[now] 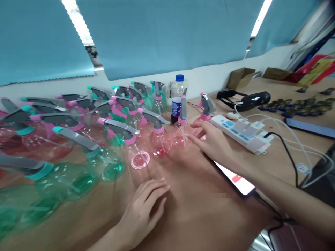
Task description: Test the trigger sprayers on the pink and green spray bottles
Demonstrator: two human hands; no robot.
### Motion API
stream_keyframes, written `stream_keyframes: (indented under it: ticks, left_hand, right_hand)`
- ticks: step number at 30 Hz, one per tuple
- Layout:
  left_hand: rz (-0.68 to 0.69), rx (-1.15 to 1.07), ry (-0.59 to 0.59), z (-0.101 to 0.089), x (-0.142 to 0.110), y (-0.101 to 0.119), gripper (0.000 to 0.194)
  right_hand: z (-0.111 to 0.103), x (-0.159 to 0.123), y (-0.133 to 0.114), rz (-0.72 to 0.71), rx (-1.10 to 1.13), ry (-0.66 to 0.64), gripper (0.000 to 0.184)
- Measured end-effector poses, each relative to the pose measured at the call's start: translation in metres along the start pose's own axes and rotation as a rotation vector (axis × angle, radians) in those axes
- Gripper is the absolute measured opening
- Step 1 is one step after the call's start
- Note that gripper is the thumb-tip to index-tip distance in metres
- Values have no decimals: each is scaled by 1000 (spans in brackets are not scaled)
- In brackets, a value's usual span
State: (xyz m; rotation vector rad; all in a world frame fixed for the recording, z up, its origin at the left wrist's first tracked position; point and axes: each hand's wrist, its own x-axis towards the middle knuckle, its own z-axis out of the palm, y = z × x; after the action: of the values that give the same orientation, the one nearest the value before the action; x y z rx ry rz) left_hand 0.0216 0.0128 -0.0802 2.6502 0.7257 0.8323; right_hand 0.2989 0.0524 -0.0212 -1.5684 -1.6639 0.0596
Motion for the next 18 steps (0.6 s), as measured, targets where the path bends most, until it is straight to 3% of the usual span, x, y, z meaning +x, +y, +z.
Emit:
stream_keyframes:
  ticks: [6,12,18]
  left_hand:
    - [55,-144,33,15,28,5,28]
    - [77,-204,29,16,28,7,28]
    - [88,-208,56,14,29,8,29]
  right_hand:
    - [23,17,10,60,22,-82,61]
    - [32,29,8,83,98,-129,54]
    - [26,13,9,61,0,-129,55]
